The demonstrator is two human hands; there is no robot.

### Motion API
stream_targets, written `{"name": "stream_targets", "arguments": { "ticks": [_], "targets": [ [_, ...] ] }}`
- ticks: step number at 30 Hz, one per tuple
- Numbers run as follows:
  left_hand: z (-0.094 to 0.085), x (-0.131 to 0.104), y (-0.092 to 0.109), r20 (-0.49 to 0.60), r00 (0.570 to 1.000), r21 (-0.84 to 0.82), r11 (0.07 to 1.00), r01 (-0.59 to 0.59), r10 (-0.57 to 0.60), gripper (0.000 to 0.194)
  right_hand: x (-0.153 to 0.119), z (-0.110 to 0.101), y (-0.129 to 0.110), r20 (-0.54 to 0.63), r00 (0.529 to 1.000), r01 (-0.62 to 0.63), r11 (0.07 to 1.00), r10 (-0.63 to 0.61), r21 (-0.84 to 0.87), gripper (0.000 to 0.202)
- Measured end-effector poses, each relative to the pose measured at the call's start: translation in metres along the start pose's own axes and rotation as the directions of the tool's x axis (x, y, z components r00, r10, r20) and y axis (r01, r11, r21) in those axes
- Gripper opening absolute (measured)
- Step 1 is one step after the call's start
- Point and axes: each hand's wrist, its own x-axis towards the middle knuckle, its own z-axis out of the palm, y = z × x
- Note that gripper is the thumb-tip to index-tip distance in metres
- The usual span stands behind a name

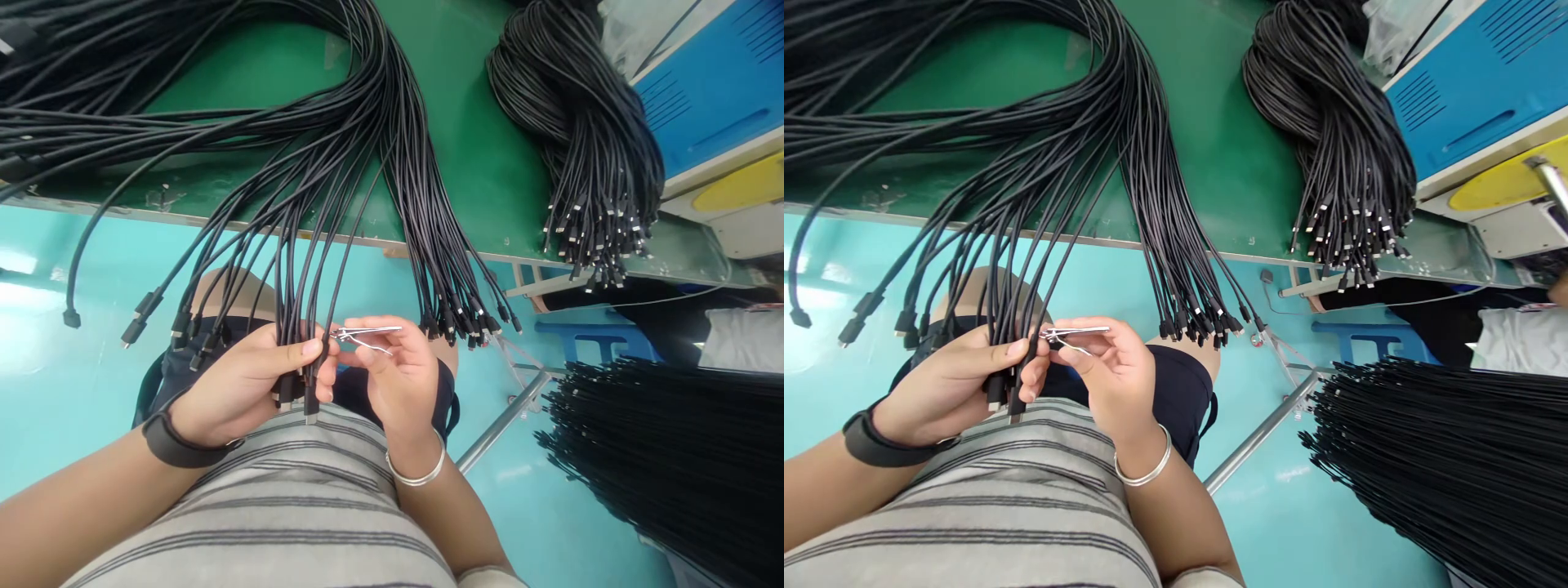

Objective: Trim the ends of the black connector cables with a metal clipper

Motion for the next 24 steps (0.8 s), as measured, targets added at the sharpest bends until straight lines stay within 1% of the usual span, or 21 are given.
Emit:
{"name": "stream_targets", "arguments": {
  "ticks": [4, 7, 12, 17, 21, 24],
  "targets": [
    [0.0012, 0.0006, 0.0011, -0.003, 1.000, -0.009, 1.000, 0.010, -0.010, 0.022, -0.0009, 0.0005, -0.0002, -0.011, 0.999, 0.033, 0.999, -0.034, -0.043, 0.014],
    [0.0007, 0.0018, 0.0006, -0.013, 0.999, -0.033, 0.999, 0.039, -0.039, 0.021, -0.0017, -0.0002, 0.0000, -0.017, 1.000, 0.024, 0.997, -0.026, -0.074, 0.014],
    [-0.0028, 0.0030, -0.0018, -0.005, 0.999, -0.042, 0.998, 0.053, -0.053, 0.023, -0.0025, -0.0011, 0.0013, -0.043, 0.999, 0.018, 0.996, -0.022, -0.092, 0.014],
    [-0.0056, 0.0046, -0.0050, -0.006, 0.999, -0.039, 0.998, 0.052, -0.052, 0.022, -0.0017, 0.0005, 0.0033, -0.054, 0.998, 0.033, 0.999, -0.036, -0.043, 0.011],
    [-0.0053, 0.0058, -0.0061, -0.008, 0.999, -0.053, 0.998, 0.045, -0.046, 0.021, -0.0014, 0.0007, 0.0064, -0.082, 0.997, 0.004, 1.000, -0.003, 0.015, 0.012],
    [-0.0054, 0.0060, -0.0064, 0.000, 0.999, -0.052, 0.997, 0.049, -0.049, 0.022, -0.0010, -0.0008, 0.0090, -0.082, 0.996, -0.026, 0.997, 0.032, 0.075, 0.014]
  ]
}}
